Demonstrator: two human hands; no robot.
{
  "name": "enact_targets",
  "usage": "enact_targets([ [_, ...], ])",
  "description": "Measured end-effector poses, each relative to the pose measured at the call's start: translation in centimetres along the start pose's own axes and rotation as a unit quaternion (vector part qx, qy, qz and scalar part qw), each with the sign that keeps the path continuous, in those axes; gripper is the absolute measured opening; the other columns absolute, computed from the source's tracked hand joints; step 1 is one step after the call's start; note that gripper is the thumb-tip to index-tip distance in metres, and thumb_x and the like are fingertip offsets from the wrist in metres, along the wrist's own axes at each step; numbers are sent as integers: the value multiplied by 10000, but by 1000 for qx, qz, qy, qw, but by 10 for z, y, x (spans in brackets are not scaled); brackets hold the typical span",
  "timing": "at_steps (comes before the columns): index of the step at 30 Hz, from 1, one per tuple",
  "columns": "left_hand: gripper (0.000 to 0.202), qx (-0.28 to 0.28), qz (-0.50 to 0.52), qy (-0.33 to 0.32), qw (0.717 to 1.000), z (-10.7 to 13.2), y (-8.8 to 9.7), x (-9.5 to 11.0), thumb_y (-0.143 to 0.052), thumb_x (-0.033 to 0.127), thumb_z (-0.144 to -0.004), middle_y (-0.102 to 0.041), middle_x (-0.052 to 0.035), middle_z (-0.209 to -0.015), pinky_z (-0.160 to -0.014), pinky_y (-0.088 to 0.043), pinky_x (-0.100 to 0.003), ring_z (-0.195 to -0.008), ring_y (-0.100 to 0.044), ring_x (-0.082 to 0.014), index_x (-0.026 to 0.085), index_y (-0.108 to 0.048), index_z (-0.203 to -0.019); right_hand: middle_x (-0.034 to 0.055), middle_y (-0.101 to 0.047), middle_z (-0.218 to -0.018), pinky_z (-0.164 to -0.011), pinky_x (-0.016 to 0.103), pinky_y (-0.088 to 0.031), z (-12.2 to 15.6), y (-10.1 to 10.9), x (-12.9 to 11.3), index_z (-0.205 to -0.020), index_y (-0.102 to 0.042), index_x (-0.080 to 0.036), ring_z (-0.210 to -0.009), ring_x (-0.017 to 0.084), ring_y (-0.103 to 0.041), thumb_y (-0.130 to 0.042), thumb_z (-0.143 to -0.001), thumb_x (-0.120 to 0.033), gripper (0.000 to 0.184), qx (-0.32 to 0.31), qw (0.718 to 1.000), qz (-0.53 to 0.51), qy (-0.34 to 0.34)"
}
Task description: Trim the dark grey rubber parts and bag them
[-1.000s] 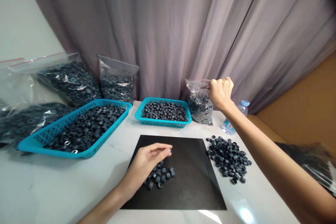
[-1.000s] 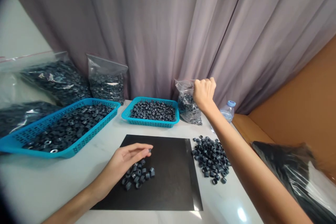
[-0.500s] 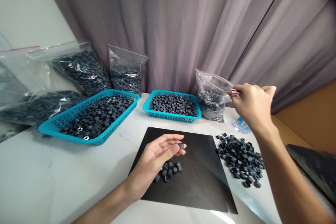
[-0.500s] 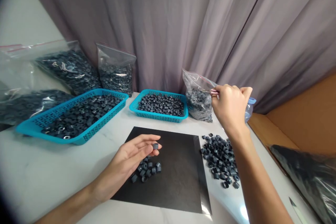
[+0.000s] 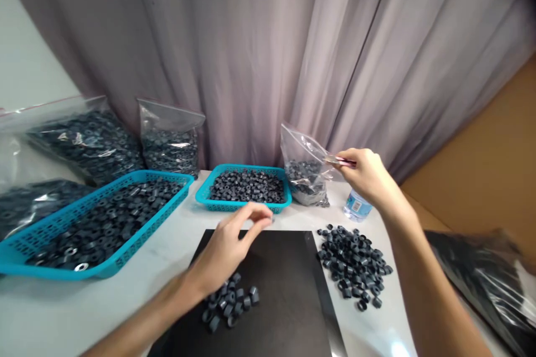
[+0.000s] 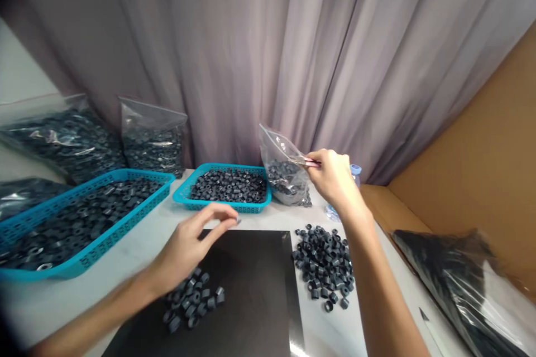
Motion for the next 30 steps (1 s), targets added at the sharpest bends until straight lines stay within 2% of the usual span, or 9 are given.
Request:
enact_targets([
  [4, 86, 44, -123, -223, 966, -78, -1, 81, -532, 228, -1002, -704, -23, -988, -918, -503, -287, -925, -683, -170, 202, -613, -1004, 111, -786, -927, -729, 345, -462, -4, -4, 5, -893, -815, -190, -840, 275, -699, -497, -734, -77, 373, 14, 998, -66, -19],
  [6, 87, 39, -132, -259, 956, -112, -13, 101, -515, 201, -1006, -689, -38, -1035, -952, -481, -298, -979, -662, -175, 194, -601, -1021, 106, -784, -951, -750, 343, -486, -5, -4, 7, -928, -817, -177, -848, 262, -703, -520, -762, -102, 348, 25, 994, -106, -29],
  [9, 146, 8, -146, -282, 948, -144, -41, 109, -454, 202, -1033, -698, -48, -1037, -918, -490, -317, -980, -661, -188, 192, -598, -1049, 106, -774, -992, -762, 339, -523, -7, -4, 10, -1025, -801, -147, -842, 240, -704, -592, -828, -223, 297, 44, 984, -168, -38],
  [13, 188, -44, -181, -293, 938, -163, -70, 98, -443, 182, -1028, -736, -56, -998, -819, -518, -321, -881, -689, -196, 180, -628, -1067, 117, -757, -1043, -779, 340, -551, -10, -1, 20, -1162, -748, -106, -875, 229, -709, -611, -855, -291, 384, 79, 971, -223, -37],
  [16, 223, -59, -215, -297, 929, -168, -75, 90, -463, 127, -1003, -742, -90, -1150, -935, -494, -375, -1035, -687, -228, 163, -653, -1114, 125, -744, -1067, -824, 355, -551, -11, 1, 28, -1168, -745, -100, -920, 237, -707, -615, -844, -260, 384, 96, 968, -232, -33],
  [20, 328, -31, -248, -289, 924, -151, -64, 97, -393, 84, -1014, -679, -104, -1345, -1078, -380, -462, -1260, -580, -261, 172, -640, -1211, 123, -705, -1085, -919, 421, -514, -11, 4, 34, -1122, -772, -143, -992, 265, -663, -627, -844, -241, 328, 115, 969, -216, -33],
  [25, 335, 68, -277, -283, 916, -77, -21, 106, -351, 115, -1041, -592, -89, -1448, -1112, -321, -408, -1344, -477, -233, 200, -594, -1255, 119, -613, -1046, -952, 475, -486, -5, 16, 23, -1062, -790, -186, -1067, 291, -583, -603, -920, -237, 241, 145, 978, -153, -6],
  [27, 275, 47, -274, -228, 933, -48, -5, 79, -366, 188, -1058, -679, -68, -1279, -1062, -353, -384, -1206, -566, -223, 206, -606, -1193, 126, -585, -1054, -946, 496, -471, 3, 32, 5, -1081, -780, -192, -1091, 310, -543, -601, -949, -238, 227, 184, 979, -83, 22],
  [30, 249, -85, -218, -44, 971, -10, 6, -4, -407, 322, -1057, -701, -30, -1132, -1055, -348, -399, -1111, -585, -231, 235, -639, -1083, 151, -546, -1149, -919, 508, -444, 19, 49, -41, -1157, -736, -200, -1095, 325, -490, -572, -1006, -276, 235, 230, 970, 10, 79],
])
Point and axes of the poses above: each hand's wrist, its own z-axis away from the middle knuckle, its own y-axis out of the back of the hand, x = y × z, the point moved 10 cm from there along -z, towards the middle knuckle
